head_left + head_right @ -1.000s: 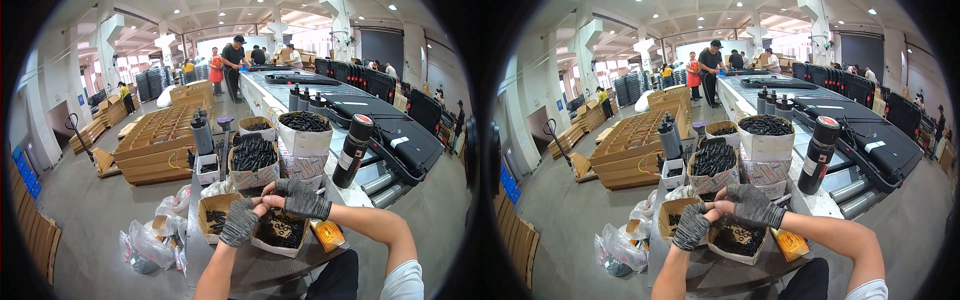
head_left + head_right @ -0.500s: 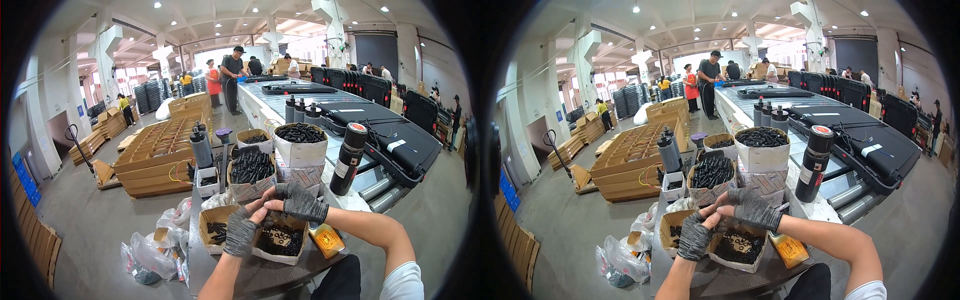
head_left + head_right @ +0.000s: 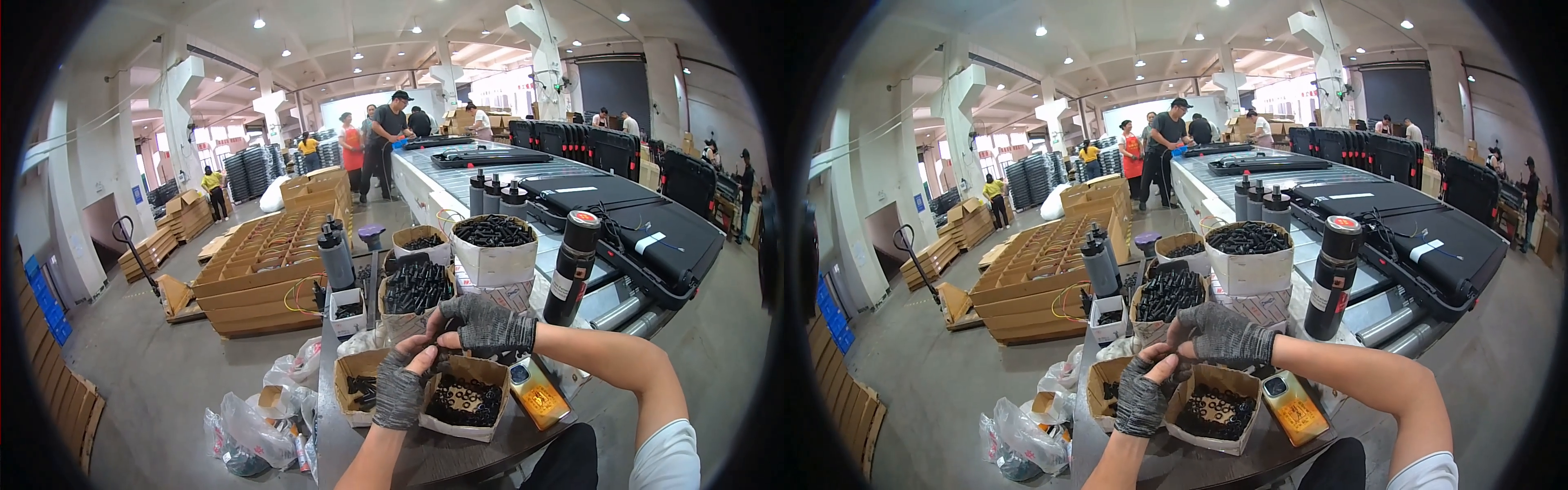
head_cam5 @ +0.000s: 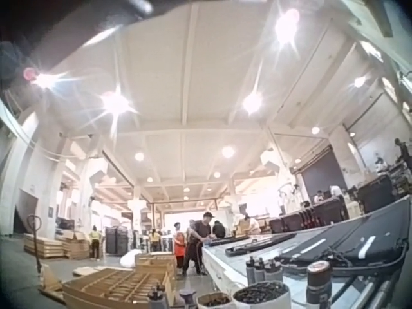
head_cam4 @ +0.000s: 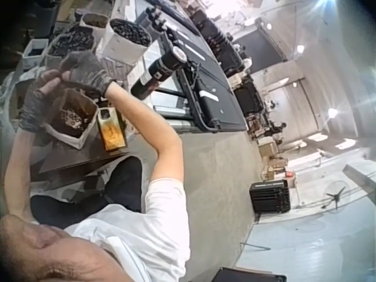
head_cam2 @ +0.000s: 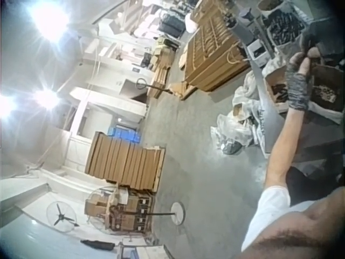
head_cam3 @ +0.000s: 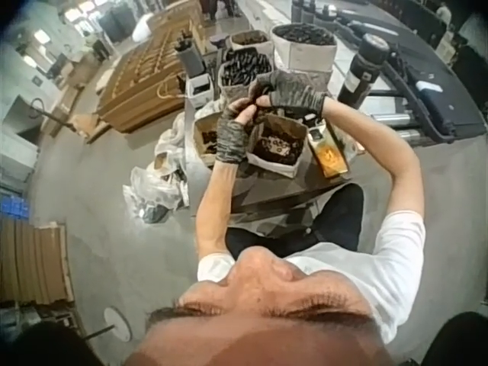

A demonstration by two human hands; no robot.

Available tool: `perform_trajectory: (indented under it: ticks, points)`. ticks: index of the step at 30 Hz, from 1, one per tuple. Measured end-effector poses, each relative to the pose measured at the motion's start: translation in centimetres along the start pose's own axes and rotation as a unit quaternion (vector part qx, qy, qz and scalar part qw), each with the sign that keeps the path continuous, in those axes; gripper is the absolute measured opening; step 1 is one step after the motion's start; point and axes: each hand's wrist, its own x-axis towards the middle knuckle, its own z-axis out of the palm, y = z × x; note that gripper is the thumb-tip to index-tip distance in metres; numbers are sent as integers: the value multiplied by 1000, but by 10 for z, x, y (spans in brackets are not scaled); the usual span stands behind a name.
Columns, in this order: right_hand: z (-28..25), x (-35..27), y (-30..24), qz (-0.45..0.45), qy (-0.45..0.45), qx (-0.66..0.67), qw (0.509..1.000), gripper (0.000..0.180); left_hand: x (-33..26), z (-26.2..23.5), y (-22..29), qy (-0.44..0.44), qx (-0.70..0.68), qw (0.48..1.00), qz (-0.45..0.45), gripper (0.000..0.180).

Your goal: Moving treadmill side panels onto a conveyor belt and manually assembling small rubber rings onto plastic tubes.

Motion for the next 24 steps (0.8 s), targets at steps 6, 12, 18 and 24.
perform_trajectory:
  ticks: [6, 12, 18, 24]
  points:
    - [-4, 8, 3, 17, -29, -36, 999, 22, -1, 5, 6, 21, 10, 1000, 19, 28]
    - [-62, 52, 6, -13, -48, -116, 992, 17, 2, 7, 14, 19, -37, 998, 41, 35]
    - [-88, 109, 37, 60, -68, -339, 936, 20, 3, -3, 16, 17, -10, 999, 40, 32]
    - [-83, 146, 61, 52, -111, -397, 910, 16, -1, 2, 20, -8, 27, 999, 25, 28]
